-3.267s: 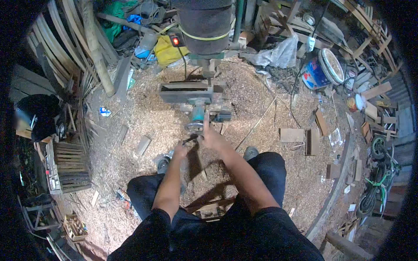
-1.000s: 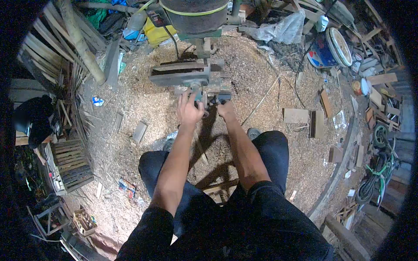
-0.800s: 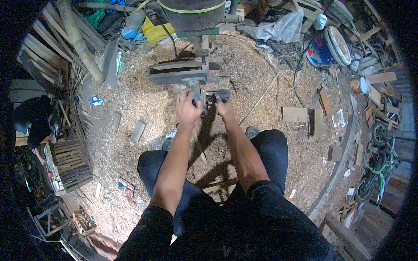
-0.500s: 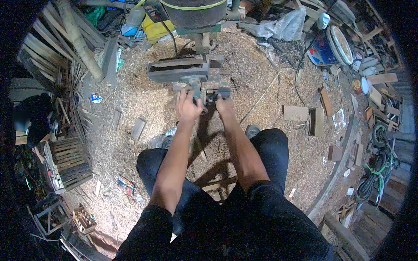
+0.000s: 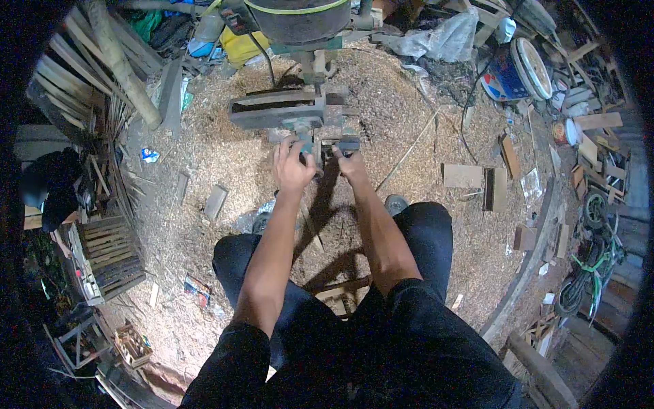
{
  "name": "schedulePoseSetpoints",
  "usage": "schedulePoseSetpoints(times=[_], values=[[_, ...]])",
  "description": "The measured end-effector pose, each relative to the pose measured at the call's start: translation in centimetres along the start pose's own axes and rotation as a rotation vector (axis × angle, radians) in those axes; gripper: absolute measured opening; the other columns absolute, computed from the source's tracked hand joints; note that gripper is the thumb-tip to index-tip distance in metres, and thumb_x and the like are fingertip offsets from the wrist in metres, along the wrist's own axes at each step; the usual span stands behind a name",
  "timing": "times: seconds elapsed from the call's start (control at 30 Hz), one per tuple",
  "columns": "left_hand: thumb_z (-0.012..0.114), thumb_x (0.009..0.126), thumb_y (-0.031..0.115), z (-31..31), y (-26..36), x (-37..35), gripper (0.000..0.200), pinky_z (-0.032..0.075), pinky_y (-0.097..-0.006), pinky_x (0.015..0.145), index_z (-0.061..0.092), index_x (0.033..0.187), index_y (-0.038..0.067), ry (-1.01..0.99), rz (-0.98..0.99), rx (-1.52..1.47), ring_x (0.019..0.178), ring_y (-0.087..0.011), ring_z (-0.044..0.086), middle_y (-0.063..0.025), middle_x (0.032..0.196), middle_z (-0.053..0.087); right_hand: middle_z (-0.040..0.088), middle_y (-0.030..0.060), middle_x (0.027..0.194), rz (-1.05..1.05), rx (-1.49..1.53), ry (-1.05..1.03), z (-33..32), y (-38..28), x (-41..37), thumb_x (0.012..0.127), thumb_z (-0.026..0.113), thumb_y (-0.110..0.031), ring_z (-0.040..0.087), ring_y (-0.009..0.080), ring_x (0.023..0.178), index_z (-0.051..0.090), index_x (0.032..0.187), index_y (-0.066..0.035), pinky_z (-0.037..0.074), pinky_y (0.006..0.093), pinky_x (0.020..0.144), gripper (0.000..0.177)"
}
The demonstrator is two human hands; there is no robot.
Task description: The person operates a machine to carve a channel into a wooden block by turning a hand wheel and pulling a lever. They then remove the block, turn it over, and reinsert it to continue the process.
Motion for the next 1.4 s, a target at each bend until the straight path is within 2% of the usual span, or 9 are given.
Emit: schedulePoseSetpoints(times=[0.17, 0.27, 0.47, 1.0, 1.1, 1.13, 1.23, 1.3, 1.4], values=[[0.063, 0.070, 0.018, 0.0, 0.1, 0.1, 0.025, 0.049, -0.0449, 0.086, 0.068, 0.092, 0.008, 0.024, 0.055, 0.042, 0.103, -0.0308, 0.056, -0.0073, 0.112, 0.059, 0.068, 0.0104, 0.098, 0.228, 0.817, -0.296, 2.2, 3.9, 0.5, 0.096, 0.062, -0.026, 0.066, 0.0243, 0.091, 0.063, 0.105, 0.001, 0.054, 0.0345, 0.079, 0.029], [0.061, 0.070, 0.017, -0.1, 0.0, 0.1, 0.023, 0.050, -0.0442, 0.085, 0.068, 0.091, 0.008, 0.034, 0.019, -0.034, 0.102, -0.0310, 0.056, -0.0075, 0.110, 0.060, 0.065, 0.0123, 0.103, 0.341, 0.983, -0.351, 3.1, 4.2, 0.4, 0.098, 0.057, -0.022, 0.066, 0.0237, 0.094, 0.058, 0.112, 0.003, 0.057, 0.0342, 0.081, 0.029], [0.059, 0.070, 0.013, -0.6, 0.6, 0.3, 0.023, 0.049, -0.0429, 0.086, 0.068, 0.090, 0.007, 0.055, 0.037, -0.031, 0.097, -0.0313, 0.059, -0.0085, 0.106, 0.062, 0.063, 0.0158, 0.106, 0.416, 1.003, -0.380, 3.0, 4.1, -0.1, 0.098, 0.057, -0.025, 0.065, 0.0248, 0.100, 0.053, 0.115, 0.008, 0.058, 0.0337, 0.088, 0.037], [0.062, 0.069, 0.014, 0.1, -0.2, 0.2, 0.022, 0.050, -0.0436, 0.082, 0.067, 0.090, 0.009, 0.057, 0.048, -0.045, 0.096, -0.0315, 0.058, -0.0069, 0.105, 0.060, 0.064, 0.0136, 0.108, 0.456, 1.079, -0.365, 3.6, 4.0, 0.2, 0.092, 0.067, -0.023, 0.066, 0.0239, 0.089, 0.055, 0.115, 0.003, 0.057, 0.0350, 0.081, 0.037], [0.060, 0.068, 0.011, -0.3, 0.3, 0.3, 0.022, 0.049, -0.0424, 0.082, 0.068, 0.089, 0.008, 0.059, 0.043, -0.054, 0.094, -0.0315, 0.059, -0.0080, 0.103, 0.062, 0.065, 0.0130, 0.103, 0.132, 0.686, -0.237, 3.6, 2.5, 0.9, 0.085, 0.075, -0.021, 0.064, 0.0272, 0.087, 0.058, 0.111, 0.005, 0.054, 0.0370, 0.076, 0.041], [0.060, 0.068, 0.011, -0.4, 0.4, 0.5, 0.023, 0.049, -0.0425, 0.082, 0.068, 0.089, 0.008, 0.056, 0.040, -0.067, 0.094, -0.0316, 0.059, -0.0081, 0.104, 0.062, 0.065, 0.0116, 0.095, 0.071, 0.234, -0.007, 2.6, 1.8, 1.1, 0.078, 0.080, -0.021, 0.063, 0.0290, 0.084, 0.060, 0.103, 0.005, 0.051, 0.0391, 0.073, 0.041], [0.060, 0.068, 0.012, -0.6, 0.5, 0.3, 0.023, 0.049, -0.0427, 0.082, 0.068, 0.089, 0.007, 0.065, 0.051, -0.074, 0.093, -0.0316, 0.058, -0.0081, 0.105, 0.062, 0.065, 0.0101, 0.092, -0.149, -0.144, 0.355, 1.5, -2.4, -2.2, 0.074, 0.084, -0.024, 0.061, 0.0267, 0.082, 0.061, 0.098, 0.002, 0.050, 0.0386, 0.073, 0.043], [0.060, 0.068, 0.012, -0.8, 0.6, 0.4, 0.024, 0.049, -0.0427, 0.083, 0.068, 0.090, 0.007, 0.069, 0.054, -0.070, 0.093, -0.0315, 0.059, -0.0080, 0.105, 0.062, 0.065, 0.0099, 0.095, -0.237, 0.119, 0.339, 3.2, 2.8, 0.7, 0.076, 0.083, -0.025, 0.059, 0.0221, 0.079, 0.062, 0.094, 0.000, 0.049, 0.0373, 0.070, 0.037], [0.060, 0.068, 0.012, -0.8, 0.7, 0.5, 0.024, 0.049, -0.0425, 0.083, 0.068, 0.090, 0.007, 0.059, 0.045, -0.077, 0.092, -0.0314, 0.059, -0.0080, 0.105, 0.062, 0.065, 0.0047, 0.090, -0.108, 0.528, 0.174, 3.1, 2.1, 0.1, 0.082, 0.079, -0.030, 0.057, 0.0148, 0.078, 0.064, 0.095, 0.000, 0.047, 0.0326, 0.071, 0.036]])
Point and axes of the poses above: each hand's wrist, its own x-axis towards the middle knuckle, its own z-axis out of the palm, y = z × x, the point moved 6 cm from there along x, towards the middle knuckle
